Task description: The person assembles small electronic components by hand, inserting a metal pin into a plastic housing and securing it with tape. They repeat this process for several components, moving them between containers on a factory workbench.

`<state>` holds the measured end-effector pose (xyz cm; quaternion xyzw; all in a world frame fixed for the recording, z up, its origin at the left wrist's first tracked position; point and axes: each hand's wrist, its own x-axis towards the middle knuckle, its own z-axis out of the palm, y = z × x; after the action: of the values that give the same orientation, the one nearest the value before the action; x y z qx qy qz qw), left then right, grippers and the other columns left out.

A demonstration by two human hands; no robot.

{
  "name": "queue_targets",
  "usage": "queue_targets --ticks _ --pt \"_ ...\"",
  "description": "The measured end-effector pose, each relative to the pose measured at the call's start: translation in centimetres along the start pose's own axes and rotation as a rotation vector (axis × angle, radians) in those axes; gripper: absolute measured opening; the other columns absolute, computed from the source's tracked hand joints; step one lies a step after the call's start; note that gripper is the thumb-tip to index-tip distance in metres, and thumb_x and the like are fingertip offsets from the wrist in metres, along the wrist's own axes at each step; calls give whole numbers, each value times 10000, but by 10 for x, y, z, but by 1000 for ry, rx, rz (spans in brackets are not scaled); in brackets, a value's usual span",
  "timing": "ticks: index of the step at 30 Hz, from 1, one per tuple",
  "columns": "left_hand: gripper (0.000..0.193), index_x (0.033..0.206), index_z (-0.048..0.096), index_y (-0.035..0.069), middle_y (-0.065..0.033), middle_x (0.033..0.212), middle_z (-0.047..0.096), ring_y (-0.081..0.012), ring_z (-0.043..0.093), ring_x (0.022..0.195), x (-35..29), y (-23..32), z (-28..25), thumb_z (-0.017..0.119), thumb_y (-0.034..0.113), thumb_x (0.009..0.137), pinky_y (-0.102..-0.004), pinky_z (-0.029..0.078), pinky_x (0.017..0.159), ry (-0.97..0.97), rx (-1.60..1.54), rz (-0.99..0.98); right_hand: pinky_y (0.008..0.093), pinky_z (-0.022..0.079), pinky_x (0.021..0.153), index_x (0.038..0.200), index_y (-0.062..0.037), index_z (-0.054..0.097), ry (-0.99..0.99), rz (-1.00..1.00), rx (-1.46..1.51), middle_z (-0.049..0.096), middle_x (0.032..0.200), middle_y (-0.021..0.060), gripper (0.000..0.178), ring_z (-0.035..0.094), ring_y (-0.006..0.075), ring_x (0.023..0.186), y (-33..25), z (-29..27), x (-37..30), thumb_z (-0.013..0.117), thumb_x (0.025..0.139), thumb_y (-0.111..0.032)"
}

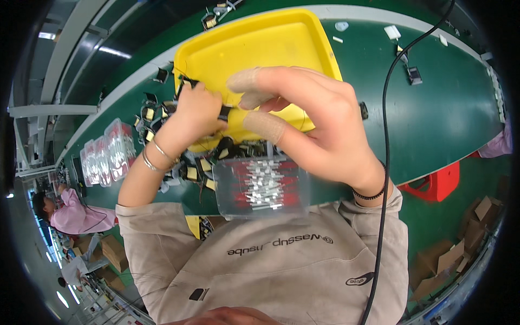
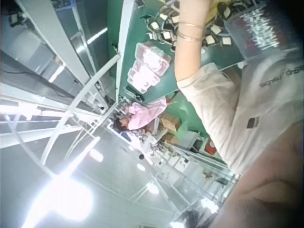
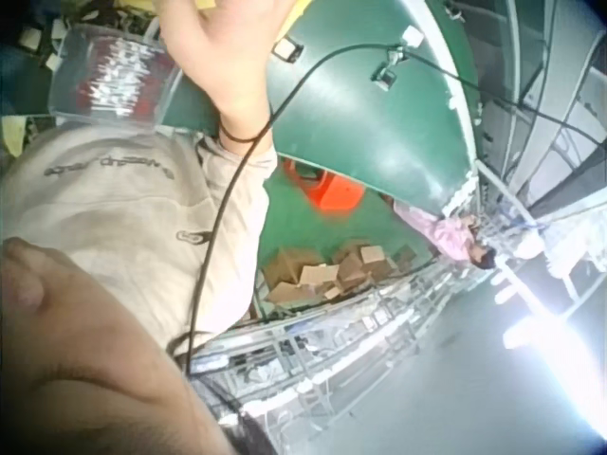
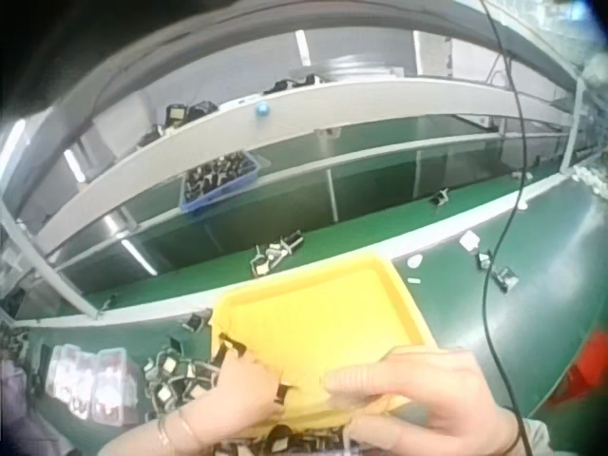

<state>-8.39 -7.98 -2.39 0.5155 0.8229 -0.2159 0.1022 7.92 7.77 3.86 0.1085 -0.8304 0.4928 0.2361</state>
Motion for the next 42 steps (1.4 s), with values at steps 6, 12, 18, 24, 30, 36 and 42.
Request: queue_targets --ticks 6,12,18,24,30,36,42 --pt "263 802 655 69 -77 801 652 -267 593 855 3 -10 16 663 325 743 -422 443 747 397 -119 27 325 464 597 876 6 672 -204 -33 -131 657 757 108 215 596 251 637 -19 4 -27 688 667 -46" --pt "153 939 608 81 -93 777 631 -294 592 841 9 1 11 579 149 806 -400 480 734 468 -536 -60 337 495 589 841 -60 589 -468 36 -400 589 699 71 122 590 246 699 9 50 -82 618 741 -124" --pt "378 1064 570 128 -70 962 584 -268 564 957 7 6 28 664 39 708 -379 469 806 440 -475 476 328 499 558 872 -80 543 -490 39 -700 603 714 44 246 597 205 714 21 89 -98 599 633 -76" --pt "344 1059 579 135 -34 963 599 -266 582 902 20 5 28 565 5 740 -379 495 744 507 -539 391 288 459 521 932 -85 539 -464 -41 -845 582 633 -4 286 606 163 654 21 95 -98 604 659 -141" --pt "324 1005 572 105 -44 975 584 -260 534 972 34 -8 28 670 55 700 -380 451 814 716 -282 368 333 486 524 1073 -44 501 -470 191 -366 606 654 31 377 620 240 597 -4 56 -72 593 708 -54" --pt "183 971 575 41 -71 953 589 -202 546 923 -14 -2 -1 610 142 823 -299 416 828 789 -1348 198 225 467 599 1204 -21 435 -61 308 331 594 701 18 516 585 76 661 -12 10 -18 636 741 87" --pt "266 1175 514 -7 -40 1045 575 -89 534 929 -42 -7 -9 441 139 965 -224 418 851 606 -2170 368 219 486 698 1229 -8 426 120 260 566 612 802 64 555 595 94 753 15 12 17 688 744 53"
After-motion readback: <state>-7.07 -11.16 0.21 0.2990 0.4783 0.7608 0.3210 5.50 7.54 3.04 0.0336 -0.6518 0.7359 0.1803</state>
